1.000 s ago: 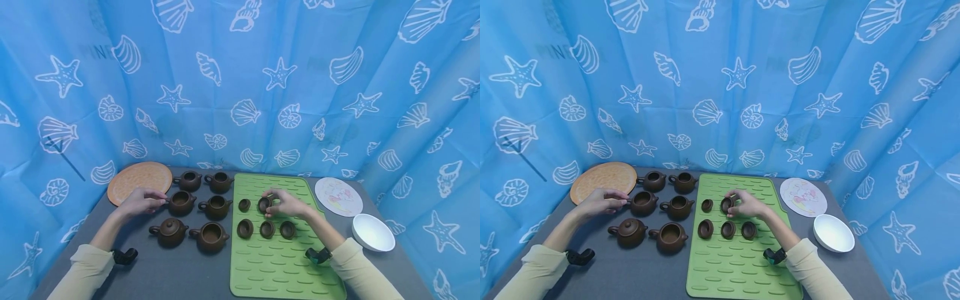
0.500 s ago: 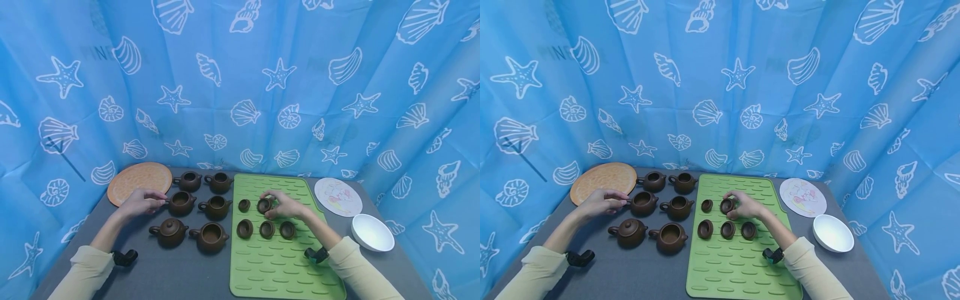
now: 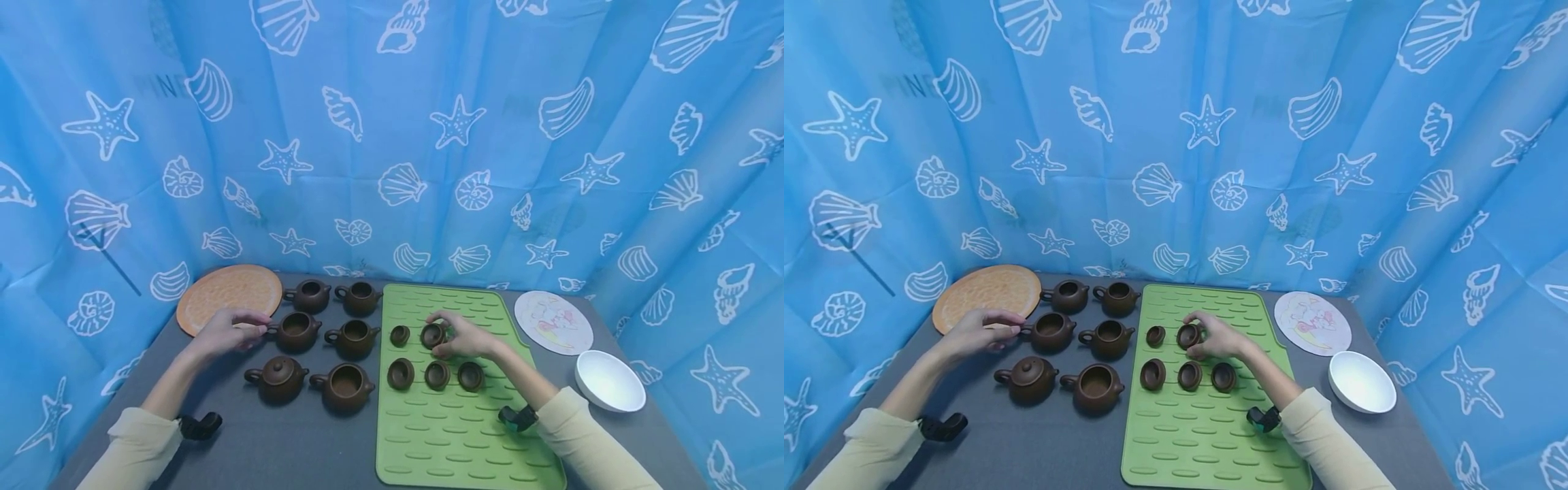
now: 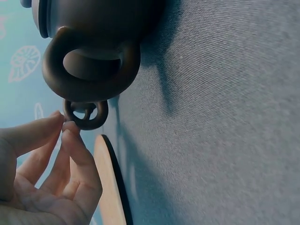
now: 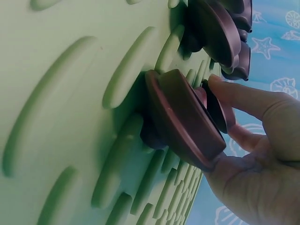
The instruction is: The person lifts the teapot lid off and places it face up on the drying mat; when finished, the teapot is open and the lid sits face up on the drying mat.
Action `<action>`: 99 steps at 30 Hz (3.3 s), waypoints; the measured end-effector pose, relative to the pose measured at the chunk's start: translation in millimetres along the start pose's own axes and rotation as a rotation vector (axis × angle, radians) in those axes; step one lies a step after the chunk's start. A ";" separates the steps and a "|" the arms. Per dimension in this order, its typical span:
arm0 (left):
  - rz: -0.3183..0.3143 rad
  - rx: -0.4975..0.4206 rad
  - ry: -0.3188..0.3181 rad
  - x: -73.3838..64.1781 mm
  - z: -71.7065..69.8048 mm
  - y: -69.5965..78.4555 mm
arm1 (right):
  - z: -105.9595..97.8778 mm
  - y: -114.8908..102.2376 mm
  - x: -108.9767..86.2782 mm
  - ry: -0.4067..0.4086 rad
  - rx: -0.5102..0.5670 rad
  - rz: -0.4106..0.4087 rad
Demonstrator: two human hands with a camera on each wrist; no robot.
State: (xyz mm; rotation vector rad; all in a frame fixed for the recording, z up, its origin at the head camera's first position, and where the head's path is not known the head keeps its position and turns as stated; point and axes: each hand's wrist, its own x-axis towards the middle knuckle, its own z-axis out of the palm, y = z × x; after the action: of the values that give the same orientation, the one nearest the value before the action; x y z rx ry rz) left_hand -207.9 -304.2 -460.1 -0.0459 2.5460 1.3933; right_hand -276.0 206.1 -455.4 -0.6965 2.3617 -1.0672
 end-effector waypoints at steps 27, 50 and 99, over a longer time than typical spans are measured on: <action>-0.004 0.024 0.012 -34.9 -2.5 -19.6 | 4.4 -41.7 -11.8 0.136 0.097 -0.098; -0.071 -0.053 -0.018 -58.1 12.9 -23.3 | 65.7 -116.0 16.6 0.035 0.175 -0.280; -0.144 -0.099 0.044 -63.5 24.4 -34.3 | 178.9 -174.6 91.0 -0.050 0.159 -0.183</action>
State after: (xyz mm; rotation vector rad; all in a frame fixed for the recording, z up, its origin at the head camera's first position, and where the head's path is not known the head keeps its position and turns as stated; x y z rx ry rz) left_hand -136.7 -308.1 -486.9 -0.2746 2.4516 1.4751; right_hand -196.5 -47.4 -443.8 -0.8822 2.1751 -1.2832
